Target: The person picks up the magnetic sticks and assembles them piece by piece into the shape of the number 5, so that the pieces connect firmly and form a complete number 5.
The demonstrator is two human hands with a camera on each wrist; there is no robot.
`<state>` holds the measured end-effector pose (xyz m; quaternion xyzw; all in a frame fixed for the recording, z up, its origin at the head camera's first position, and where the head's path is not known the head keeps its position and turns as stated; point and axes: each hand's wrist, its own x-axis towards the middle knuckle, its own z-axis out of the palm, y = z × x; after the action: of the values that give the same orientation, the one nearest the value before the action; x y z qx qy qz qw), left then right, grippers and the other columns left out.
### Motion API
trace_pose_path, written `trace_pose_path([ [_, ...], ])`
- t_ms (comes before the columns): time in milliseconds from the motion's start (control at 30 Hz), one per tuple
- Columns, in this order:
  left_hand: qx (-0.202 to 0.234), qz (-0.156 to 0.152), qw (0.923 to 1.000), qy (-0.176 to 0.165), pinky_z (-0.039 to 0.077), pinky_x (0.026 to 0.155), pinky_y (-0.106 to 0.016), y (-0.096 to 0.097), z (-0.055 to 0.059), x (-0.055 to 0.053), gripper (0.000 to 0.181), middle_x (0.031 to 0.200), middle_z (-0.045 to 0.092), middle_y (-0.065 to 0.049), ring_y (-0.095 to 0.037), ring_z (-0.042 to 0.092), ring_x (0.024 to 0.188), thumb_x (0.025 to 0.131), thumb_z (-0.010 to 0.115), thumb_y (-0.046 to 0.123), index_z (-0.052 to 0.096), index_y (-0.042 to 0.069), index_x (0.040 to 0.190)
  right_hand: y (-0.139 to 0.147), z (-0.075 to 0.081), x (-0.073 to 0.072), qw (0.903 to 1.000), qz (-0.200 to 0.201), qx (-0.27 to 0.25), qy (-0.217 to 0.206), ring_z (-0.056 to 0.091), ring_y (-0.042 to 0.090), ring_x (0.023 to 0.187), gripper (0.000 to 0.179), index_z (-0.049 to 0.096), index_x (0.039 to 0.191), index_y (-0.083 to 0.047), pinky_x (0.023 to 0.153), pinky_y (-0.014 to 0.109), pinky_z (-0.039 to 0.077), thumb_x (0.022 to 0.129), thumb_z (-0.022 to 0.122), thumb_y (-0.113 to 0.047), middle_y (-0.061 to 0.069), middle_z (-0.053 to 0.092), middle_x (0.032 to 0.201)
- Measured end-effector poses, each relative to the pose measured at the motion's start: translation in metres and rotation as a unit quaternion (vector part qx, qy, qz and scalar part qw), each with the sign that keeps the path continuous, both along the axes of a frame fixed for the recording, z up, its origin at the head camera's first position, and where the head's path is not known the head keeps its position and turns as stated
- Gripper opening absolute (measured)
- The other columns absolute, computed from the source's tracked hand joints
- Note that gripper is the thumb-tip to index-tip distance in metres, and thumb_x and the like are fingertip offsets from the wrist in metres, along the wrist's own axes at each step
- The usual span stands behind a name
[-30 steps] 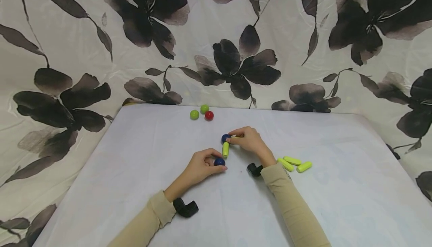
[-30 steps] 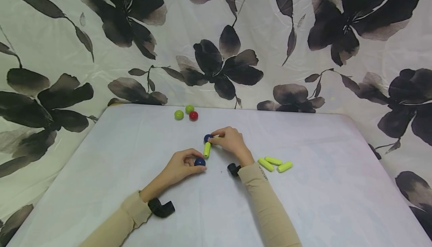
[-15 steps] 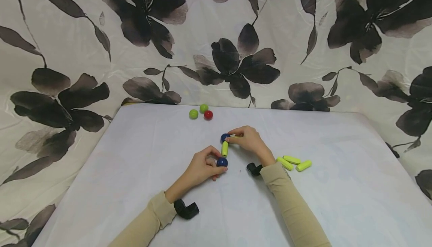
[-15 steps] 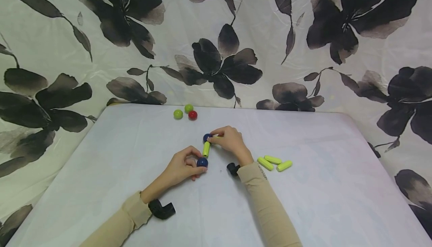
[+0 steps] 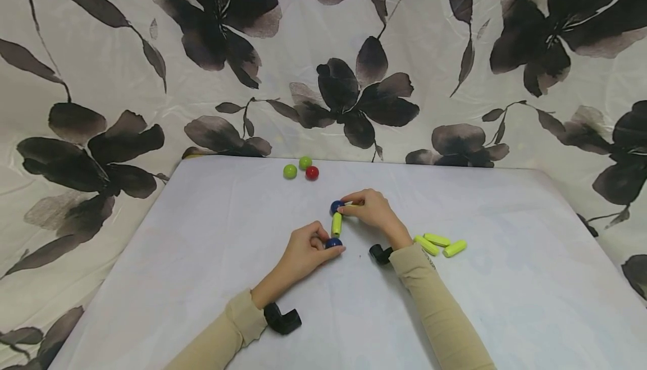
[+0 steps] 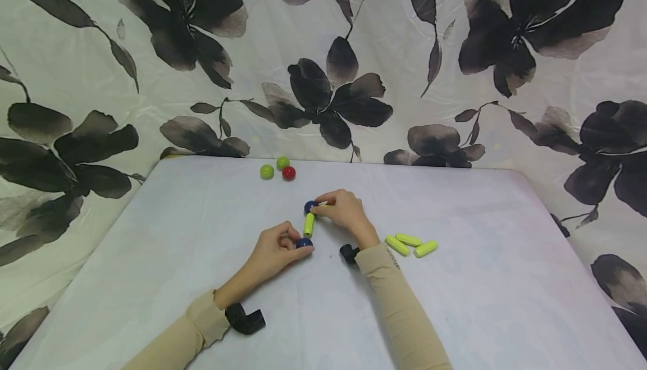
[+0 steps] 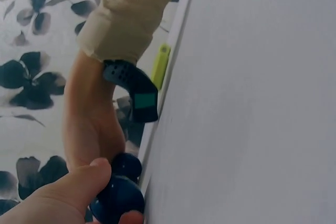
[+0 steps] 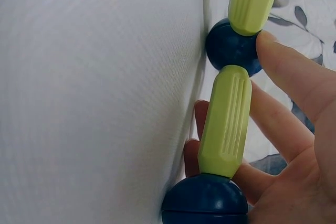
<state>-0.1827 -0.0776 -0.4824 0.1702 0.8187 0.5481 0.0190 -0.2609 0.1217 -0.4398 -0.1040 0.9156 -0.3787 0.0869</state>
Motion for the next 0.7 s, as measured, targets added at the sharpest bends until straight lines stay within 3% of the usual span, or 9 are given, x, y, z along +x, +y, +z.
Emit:
trace_pose_path([
  [100, 0.000, 0.017, 0.9998, 0.004, 0.030, 0.044, -0.020, 0.0033, -0.0004, 0.0004, 0.034, 0.052, 0.049, 0.005, -0.004, 0.041, 0.046, 0.083, 0.083, 0.026, 0.055, 0.007, 0.084, 0.0003, 0.0004, 0.0004, 1.0000, -0.001, 0.001, 0.000, 0.057, 0.023, 0.087, 0.036, 0.075, 0.117, -0.016, 0.068, 0.030, 0.044, 0.088, 0.075, -0.037, 0.011, 0.067, 0.109],
  [333, -0.002, 0.044, 0.9985, -0.033, 0.030, 0.042, -0.021, 0.0046, -0.0001, -0.0005, 0.036, 0.051, 0.052, 0.002, -0.009, 0.045, 0.043, 0.084, 0.081, 0.033, 0.055, 0.009, 0.088, 0.0000, 0.0000, -0.0003, 1.0000, 0.002, 0.001, -0.001, 0.056, 0.022, 0.085, 0.036, 0.075, 0.117, -0.016, 0.067, 0.030, 0.043, 0.088, 0.075, -0.037, 0.011, 0.067, 0.107],
  [567, -0.030, 0.021, 0.9993, 0.001, 0.038, 0.045, -0.021, 0.0041, -0.0001, -0.0007, 0.044, 0.087, 0.061, 0.000, -0.009, 0.049, 0.048, 0.077, 0.088, 0.023, 0.056, 0.010, 0.105, 0.0000, 0.0003, 0.0004, 1.0000, 0.003, 0.002, -0.003, 0.055, 0.022, 0.084, 0.036, 0.075, 0.118, -0.015, 0.067, 0.030, 0.043, 0.089, 0.075, -0.036, 0.010, 0.067, 0.106],
  [700, -0.026, -0.002, 0.9994, 0.022, 0.038, 0.046, -0.021, 0.0030, -0.0021, -0.0010, 0.041, 0.075, 0.060, 0.000, -0.007, 0.048, 0.047, 0.077, 0.087, 0.014, 0.057, 0.010, 0.105, -0.0001, 0.0002, 0.0007, 1.0000, 0.003, 0.001, -0.002, 0.056, 0.022, 0.084, 0.036, 0.075, 0.118, -0.015, 0.067, 0.030, 0.043, 0.089, 0.075, -0.036, 0.010, 0.067, 0.107],
])
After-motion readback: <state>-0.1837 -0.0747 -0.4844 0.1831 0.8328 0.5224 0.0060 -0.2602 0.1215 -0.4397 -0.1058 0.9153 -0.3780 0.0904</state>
